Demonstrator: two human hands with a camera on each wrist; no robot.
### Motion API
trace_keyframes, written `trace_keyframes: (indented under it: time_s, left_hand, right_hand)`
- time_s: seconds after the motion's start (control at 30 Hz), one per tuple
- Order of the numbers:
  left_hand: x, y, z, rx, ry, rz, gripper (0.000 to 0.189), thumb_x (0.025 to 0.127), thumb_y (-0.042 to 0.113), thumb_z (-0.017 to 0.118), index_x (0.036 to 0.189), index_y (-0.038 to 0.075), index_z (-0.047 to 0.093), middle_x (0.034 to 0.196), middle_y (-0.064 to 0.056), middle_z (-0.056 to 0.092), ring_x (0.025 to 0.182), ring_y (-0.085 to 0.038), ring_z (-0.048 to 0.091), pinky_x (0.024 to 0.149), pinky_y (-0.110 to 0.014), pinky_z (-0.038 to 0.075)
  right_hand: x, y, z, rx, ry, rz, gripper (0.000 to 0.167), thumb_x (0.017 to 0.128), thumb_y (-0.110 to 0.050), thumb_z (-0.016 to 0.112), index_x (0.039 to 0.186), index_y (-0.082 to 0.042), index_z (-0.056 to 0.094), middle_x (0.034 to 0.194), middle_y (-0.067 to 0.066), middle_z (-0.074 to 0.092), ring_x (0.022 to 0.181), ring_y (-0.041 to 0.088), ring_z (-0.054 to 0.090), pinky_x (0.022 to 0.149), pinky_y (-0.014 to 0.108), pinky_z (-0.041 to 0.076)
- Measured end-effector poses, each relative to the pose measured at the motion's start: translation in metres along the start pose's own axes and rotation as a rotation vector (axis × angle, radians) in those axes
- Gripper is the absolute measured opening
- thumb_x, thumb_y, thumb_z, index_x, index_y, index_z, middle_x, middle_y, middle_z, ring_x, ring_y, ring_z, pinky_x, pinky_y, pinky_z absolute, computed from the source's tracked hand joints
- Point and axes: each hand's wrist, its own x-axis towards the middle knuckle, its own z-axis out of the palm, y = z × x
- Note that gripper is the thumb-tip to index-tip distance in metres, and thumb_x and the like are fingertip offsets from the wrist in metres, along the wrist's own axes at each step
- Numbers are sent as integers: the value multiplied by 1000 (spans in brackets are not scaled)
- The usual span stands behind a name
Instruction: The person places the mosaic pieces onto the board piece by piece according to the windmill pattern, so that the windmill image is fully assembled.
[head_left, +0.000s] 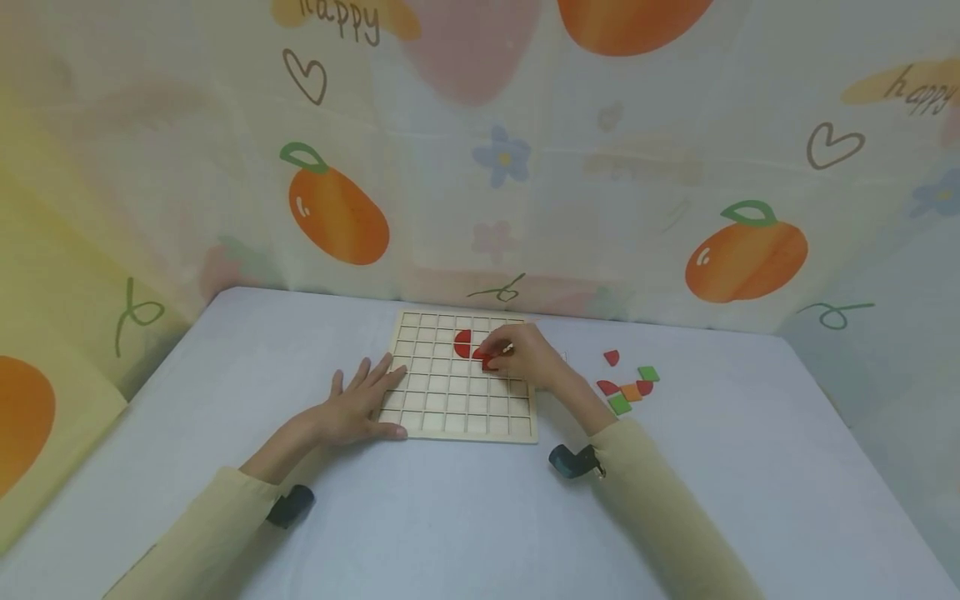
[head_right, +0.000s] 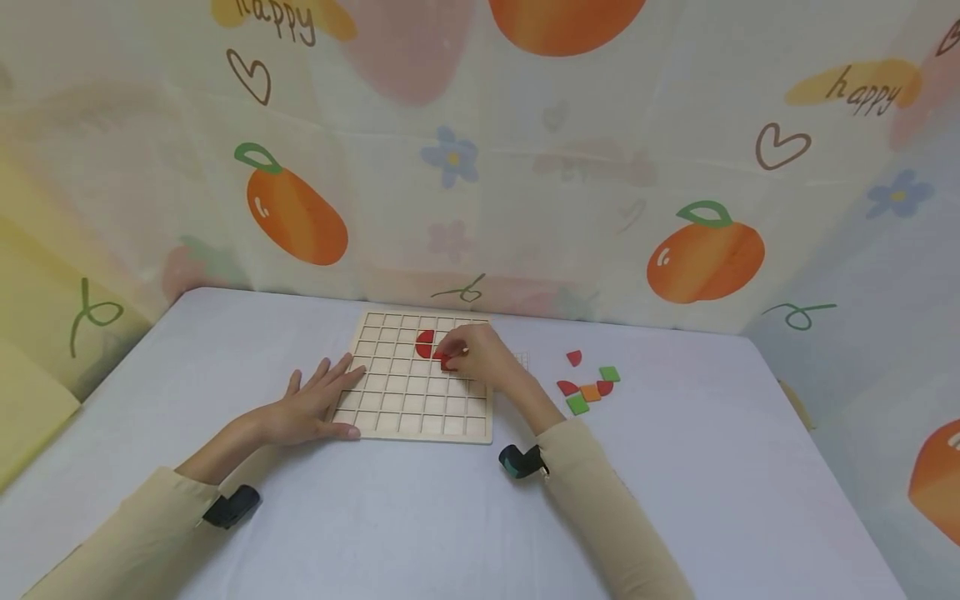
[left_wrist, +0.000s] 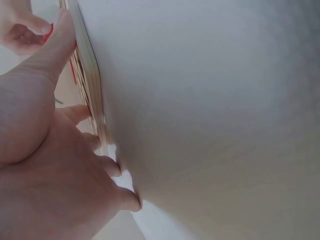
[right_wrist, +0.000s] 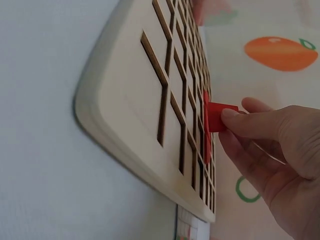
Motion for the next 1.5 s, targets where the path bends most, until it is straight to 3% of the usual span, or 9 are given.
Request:
trace_keyframes:
  time_s: [0.37,1.03,1.5]
  left_hand:
    - [-1,2,-1,-4,1,3,100,85,47,72,156,5,18,162,-22,-2,145,-50,-10,106,-71,-14]
    - [-3,6,-1,-6,7,-5,98,85,45,72,156,4,18,162,-23,-2,144,-50,-10,106,-71,-13]
    - [-3,7,-1,-19,11,-4,98,85,44,73,156,4,18,162,-23,-3,144,-50,-11,106,-71,-15]
  right_hand:
    - [5,-6,14,-20,8,1,17,83,3,75,100,-1,73,96,7,73,89,18,66,82,28,54]
    - [5,-10,26,-105,66,108,11,86,0,73,96,-4,75,93,4,73,87,16,64,83,29,53]
    - [5,-11,25,-145,38,86,10,87,0,72,95,-5,75,93,3,73,89,16,64,86,30,52]
